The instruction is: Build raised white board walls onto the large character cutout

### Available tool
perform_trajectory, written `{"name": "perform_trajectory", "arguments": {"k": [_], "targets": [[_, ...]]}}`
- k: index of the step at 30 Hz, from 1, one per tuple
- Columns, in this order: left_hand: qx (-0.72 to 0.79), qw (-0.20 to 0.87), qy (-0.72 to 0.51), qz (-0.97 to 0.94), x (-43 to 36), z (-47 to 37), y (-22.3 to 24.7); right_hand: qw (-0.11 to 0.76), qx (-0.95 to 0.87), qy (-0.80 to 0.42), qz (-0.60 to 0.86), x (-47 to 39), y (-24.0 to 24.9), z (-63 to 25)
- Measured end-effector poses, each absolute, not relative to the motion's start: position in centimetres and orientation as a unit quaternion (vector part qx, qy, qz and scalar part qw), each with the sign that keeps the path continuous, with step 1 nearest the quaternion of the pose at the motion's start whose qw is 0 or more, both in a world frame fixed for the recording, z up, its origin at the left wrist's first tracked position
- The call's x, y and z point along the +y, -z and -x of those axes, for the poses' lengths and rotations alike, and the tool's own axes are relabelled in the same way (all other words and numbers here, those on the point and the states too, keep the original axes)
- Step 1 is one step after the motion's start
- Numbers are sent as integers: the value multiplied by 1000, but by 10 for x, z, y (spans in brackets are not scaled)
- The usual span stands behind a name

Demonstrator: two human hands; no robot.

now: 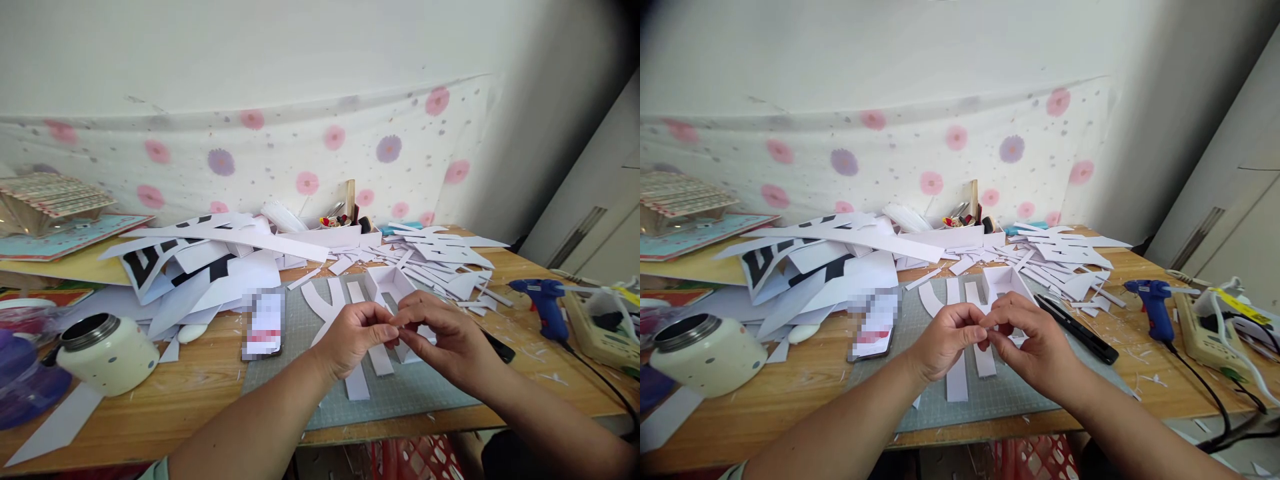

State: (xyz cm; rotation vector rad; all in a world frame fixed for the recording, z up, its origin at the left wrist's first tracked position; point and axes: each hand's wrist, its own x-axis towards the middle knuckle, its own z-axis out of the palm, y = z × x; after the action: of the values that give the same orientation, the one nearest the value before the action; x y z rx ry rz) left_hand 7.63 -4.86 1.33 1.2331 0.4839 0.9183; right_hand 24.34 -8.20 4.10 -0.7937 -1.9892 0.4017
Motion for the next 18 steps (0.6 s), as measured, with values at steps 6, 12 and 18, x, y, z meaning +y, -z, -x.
{"name": "perform_trajectory", "arguments": {"k": [6, 12, 18], "targets": [[204, 694, -424, -545, -46, -76, -9, 474, -810, -134, 319, -79, -39, -243], [220, 668, -402, -586, -48, -77, -12, 445, -824, -141, 321, -79, -39, -248], [241, 647, -363, -626, -51, -77, -14, 387, -841, -128, 356, -84, -37, -253]]}}
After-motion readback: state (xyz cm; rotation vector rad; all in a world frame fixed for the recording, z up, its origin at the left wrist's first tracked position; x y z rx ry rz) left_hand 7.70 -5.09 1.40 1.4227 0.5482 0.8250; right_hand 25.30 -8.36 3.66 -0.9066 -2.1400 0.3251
